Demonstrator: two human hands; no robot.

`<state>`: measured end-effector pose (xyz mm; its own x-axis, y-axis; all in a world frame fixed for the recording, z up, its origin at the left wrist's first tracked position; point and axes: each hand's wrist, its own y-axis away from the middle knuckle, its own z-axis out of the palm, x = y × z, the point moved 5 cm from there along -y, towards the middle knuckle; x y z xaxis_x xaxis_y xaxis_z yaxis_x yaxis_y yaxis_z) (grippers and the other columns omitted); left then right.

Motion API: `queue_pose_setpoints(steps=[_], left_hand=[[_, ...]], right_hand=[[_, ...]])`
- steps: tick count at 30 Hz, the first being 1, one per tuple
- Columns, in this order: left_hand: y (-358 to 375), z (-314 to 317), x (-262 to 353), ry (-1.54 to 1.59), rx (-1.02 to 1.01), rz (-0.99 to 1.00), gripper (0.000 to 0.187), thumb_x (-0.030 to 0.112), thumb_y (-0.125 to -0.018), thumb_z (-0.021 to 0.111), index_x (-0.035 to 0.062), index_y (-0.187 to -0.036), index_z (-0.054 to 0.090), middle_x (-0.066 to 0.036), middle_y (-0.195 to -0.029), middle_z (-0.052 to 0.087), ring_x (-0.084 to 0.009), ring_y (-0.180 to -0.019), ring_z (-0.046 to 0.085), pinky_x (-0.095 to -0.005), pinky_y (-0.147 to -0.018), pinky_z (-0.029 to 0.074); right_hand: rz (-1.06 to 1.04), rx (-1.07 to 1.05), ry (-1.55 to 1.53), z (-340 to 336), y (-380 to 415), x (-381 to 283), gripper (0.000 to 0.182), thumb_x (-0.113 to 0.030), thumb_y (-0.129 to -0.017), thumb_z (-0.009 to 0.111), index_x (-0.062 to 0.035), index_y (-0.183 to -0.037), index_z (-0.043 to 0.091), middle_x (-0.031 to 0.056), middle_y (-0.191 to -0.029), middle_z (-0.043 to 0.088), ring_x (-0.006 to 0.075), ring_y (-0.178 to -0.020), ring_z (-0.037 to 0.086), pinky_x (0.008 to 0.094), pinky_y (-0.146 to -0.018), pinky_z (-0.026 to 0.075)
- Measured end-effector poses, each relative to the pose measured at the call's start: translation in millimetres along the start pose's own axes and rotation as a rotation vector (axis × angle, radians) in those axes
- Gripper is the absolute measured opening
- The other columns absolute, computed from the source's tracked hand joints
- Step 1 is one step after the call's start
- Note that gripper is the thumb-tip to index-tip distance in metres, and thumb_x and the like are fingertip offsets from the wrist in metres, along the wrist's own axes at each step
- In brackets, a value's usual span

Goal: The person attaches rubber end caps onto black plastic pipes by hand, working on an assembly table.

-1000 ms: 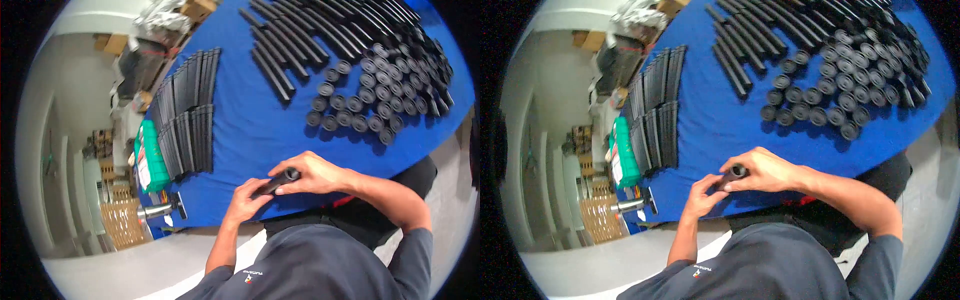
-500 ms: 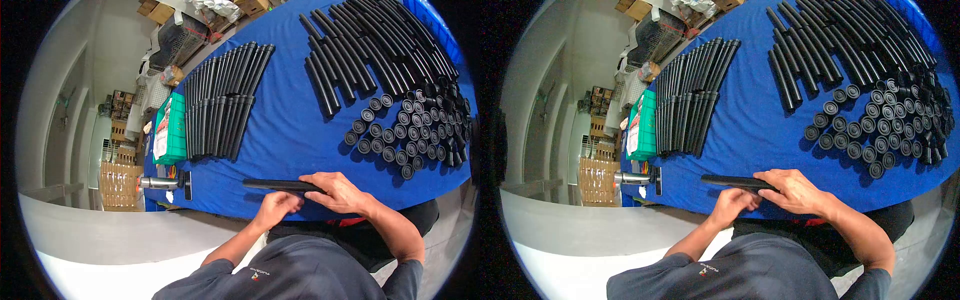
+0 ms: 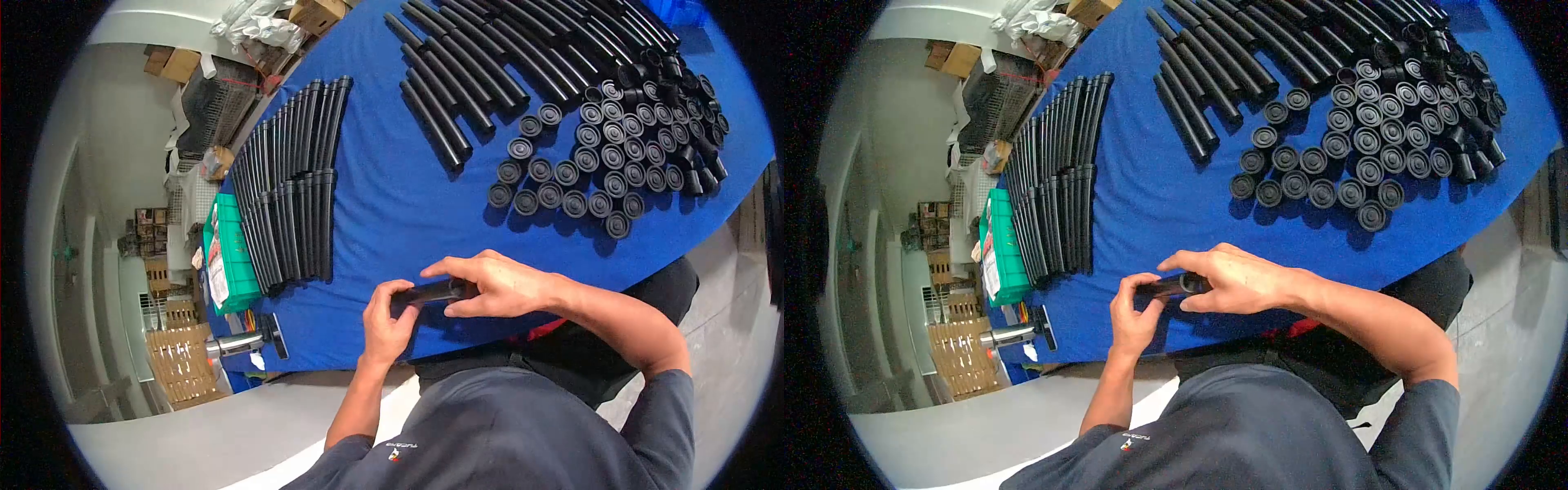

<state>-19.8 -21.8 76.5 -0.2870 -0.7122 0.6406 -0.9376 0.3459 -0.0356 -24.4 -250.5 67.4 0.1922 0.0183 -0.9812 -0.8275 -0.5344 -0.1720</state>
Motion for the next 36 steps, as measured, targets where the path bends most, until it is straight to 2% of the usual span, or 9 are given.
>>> queue_pose_setpoints(steps=[4, 17, 20, 21, 24, 28, 31, 34, 36], left_hand=[[5, -9, -5, 0.229, -0.196, -0.101, 0.034, -0.001, -0.080, 0.076, 0.0014, -0.112, 0.066, -0.010, -0.103, 0.074, -0.0203, -0.098, 0.072, -0.0344, -0.090, 0.055], [2, -18, 5, 0.293, -0.478, -0.068, 0.038, 0.007, -0.085, 0.074, -0.0032, -0.121, 0.068, -0.014, -0.119, 0.067, -0.0264, -0.113, 0.064, -0.0376, -0.099, 0.050], [6, -26, 18, 0.156, -0.074, 0.110, 0.039, 0.006, -0.085, 0.073, -0.0050, -0.122, 0.068, -0.015, -0.114, 0.068, -0.0256, -0.113, 0.063, -0.0380, -0.100, 0.049], [10, -31, 24, 0.241, 0.025, 0.181, 0.034, 0.006, -0.087, 0.072, -0.0049, -0.120, 0.069, -0.016, -0.108, 0.070, -0.0246, -0.107, 0.065, -0.0379, -0.096, 0.051], [35, -5, 18, 0.671, -0.186, 0.062, 0.028, 0.009, -0.090, 0.072, -0.0042, -0.115, 0.071, -0.017, -0.103, 0.070, -0.0233, -0.097, 0.067, -0.0360, -0.088, 0.053], [33, 73, 18, 1.647, -0.563, -0.378, 0.056, 0.035, -0.095, 0.074, 0.0022, -0.138, 0.057, -0.012, -0.100, 0.070, -0.0213, -0.089, 0.067, -0.0347, -0.079, 0.054], [22, 95, -7, 2.136, -0.481, -0.589, 0.048, 0.035, -0.096, 0.074, 0.0111, -0.136, 0.061, -0.008, -0.104, 0.071, -0.0233, -0.098, 0.068, -0.0367, -0.081, 0.055], [-9, 86, -6, 1.842, -0.140, -0.479, 0.041, 0.030, -0.097, 0.073, 0.0168, -0.135, 0.063, -0.004, -0.114, 0.072, -0.0228, -0.105, 0.067, -0.0406, -0.083, 0.057], [-22, 76, -28, 1.863, -0.224, -0.352, 0.040, 0.022, -0.094, 0.076, 0.0133, -0.131, 0.064, -0.011, -0.126, 0.070, -0.0279, -0.121, 0.066, -0.0484, -0.099, 0.059]], right_hand=[[-0.036, -0.099, -0.189, 8, -2, -3, 0.053, -0.011, -0.093, 0.070, -0.0096, -0.144, 0.057, 0.0123, -0.087, 0.071, 0.0187, -0.071, 0.068, 0.0373, -0.069, 0.053], [-0.146, -0.072, -0.166, 7, 0, -5, 0.045, -0.026, -0.093, 0.077, -0.0053, -0.132, 0.066, 0.0141, -0.091, 0.072, 0.0225, -0.075, 0.068, 0.0372, -0.068, 0.054], [-0.153, 0.047, -0.044, 2, 0, -2, 0.042, -0.031, -0.092, 0.078, -0.0010, -0.120, 0.069, 0.0148, -0.089, 0.071, 0.0253, -0.075, 0.069, 0.0376, -0.068, 0.054], [-0.111, 0.068, -0.044, -3, 1, -5, 0.043, -0.037, -0.092, 0.075, 0.0023, -0.110, 0.067, 0.0218, -0.090, 0.071, 0.0361, -0.082, 0.071, 0.0456, -0.073, 0.054], [-0.099, 0.160, 0.083, -5, 0, 1, 0.043, -0.035, -0.092, 0.078, 0.0004, -0.113, 0.067, 0.0156, -0.082, 0.068, 0.0272, -0.072, 0.067, 0.0389, -0.064, 0.051], [-0.075, 0.165, 0.088, -6, 1, -3, 0.044, -0.035, -0.093, 0.077, 0.0016, -0.115, 0.065, 0.0163, -0.078, 0.067, 0.0299, -0.069, 0.066, 0.0394, -0.062, 0.050], [-0.083, 0.152, 0.184, -5, 0, 7, 0.054, -0.044, -0.089, 0.078, 0.0003, -0.117, 0.064, 0.0147, -0.082, 0.068, 0.0297, -0.072, 0.066, 0.0403, -0.066, 0.052], [-0.175, 0.278, 0.757, -30, 6, -24, 0.057, -0.052, -0.083, 0.077, -0.0034, -0.111, 0.066, 0.0173, -0.096, 0.070, 0.0338, -0.093, 0.070, 0.0478, -0.079, 0.052], [-0.326, 0.506, 1.089, -46, 5, -28, 0.062, -0.047, -0.077, 0.077, -0.0028, -0.118, 0.066, 0.0203, -0.127, 0.061, 0.0375, -0.126, 0.055, 0.0580, -0.110, 0.038]])
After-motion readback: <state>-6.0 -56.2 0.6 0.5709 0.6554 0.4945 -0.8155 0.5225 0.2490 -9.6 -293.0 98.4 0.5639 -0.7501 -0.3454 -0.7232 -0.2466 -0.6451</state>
